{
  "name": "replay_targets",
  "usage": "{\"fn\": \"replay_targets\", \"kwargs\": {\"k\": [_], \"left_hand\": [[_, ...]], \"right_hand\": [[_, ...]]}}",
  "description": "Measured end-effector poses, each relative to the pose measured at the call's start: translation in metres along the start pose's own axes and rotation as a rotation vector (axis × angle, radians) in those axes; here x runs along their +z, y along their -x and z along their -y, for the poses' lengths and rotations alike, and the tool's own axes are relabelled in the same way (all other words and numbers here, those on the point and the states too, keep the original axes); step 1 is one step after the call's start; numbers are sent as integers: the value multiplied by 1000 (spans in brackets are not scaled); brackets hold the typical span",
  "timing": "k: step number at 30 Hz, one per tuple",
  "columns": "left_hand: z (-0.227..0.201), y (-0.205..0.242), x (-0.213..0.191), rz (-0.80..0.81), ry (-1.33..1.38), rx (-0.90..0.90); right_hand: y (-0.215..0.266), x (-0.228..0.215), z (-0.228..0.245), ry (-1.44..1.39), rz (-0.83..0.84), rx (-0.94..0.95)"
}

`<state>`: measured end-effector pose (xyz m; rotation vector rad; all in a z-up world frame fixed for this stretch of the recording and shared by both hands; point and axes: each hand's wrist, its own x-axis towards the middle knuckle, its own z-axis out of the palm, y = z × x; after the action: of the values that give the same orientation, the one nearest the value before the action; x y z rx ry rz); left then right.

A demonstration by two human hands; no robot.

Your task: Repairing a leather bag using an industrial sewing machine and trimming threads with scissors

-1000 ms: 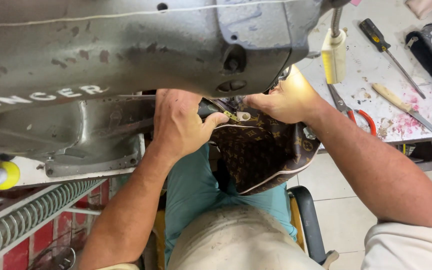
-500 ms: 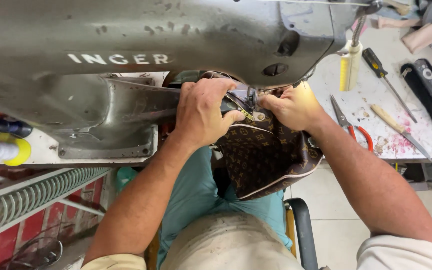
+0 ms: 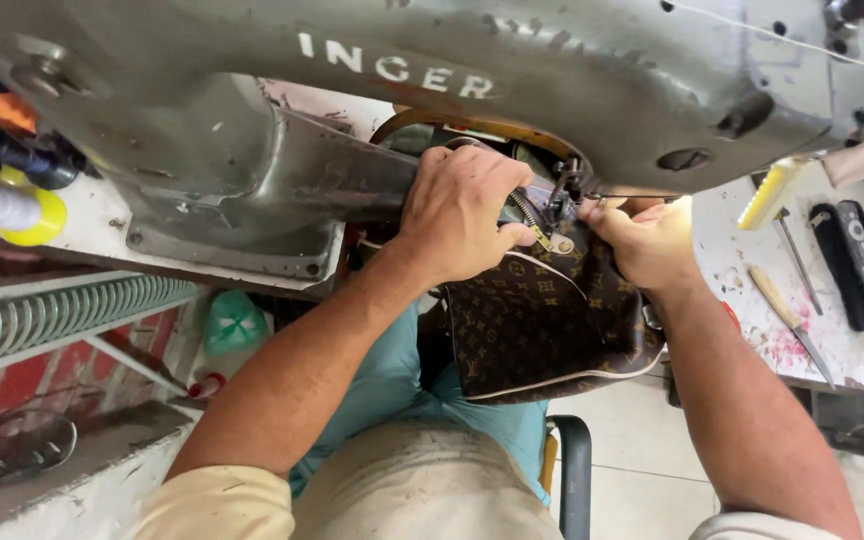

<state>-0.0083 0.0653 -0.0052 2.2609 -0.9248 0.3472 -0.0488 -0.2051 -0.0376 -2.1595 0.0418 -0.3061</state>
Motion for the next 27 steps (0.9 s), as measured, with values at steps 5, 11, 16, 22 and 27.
{"fn": "replay_targets", "kwargs": {"k": [5,11,16,22,27], "left_hand": [[-2,-1,-8,62,-19,-10],[-6,-9,3,-29,-99,33],[0,-14,14,-51,-102,68],[2,-18,19,-80,-98,88],[-5,-20,22,-87,-77,110]], "right_hand": [[12,-21,45,-525,328,-24],[58,-73,96,-337,507,-130],[128,-112,130,-123,613,-241],[155,-117,139,-225,340,-337],[133,-68,104,600,-75,-282]]}}
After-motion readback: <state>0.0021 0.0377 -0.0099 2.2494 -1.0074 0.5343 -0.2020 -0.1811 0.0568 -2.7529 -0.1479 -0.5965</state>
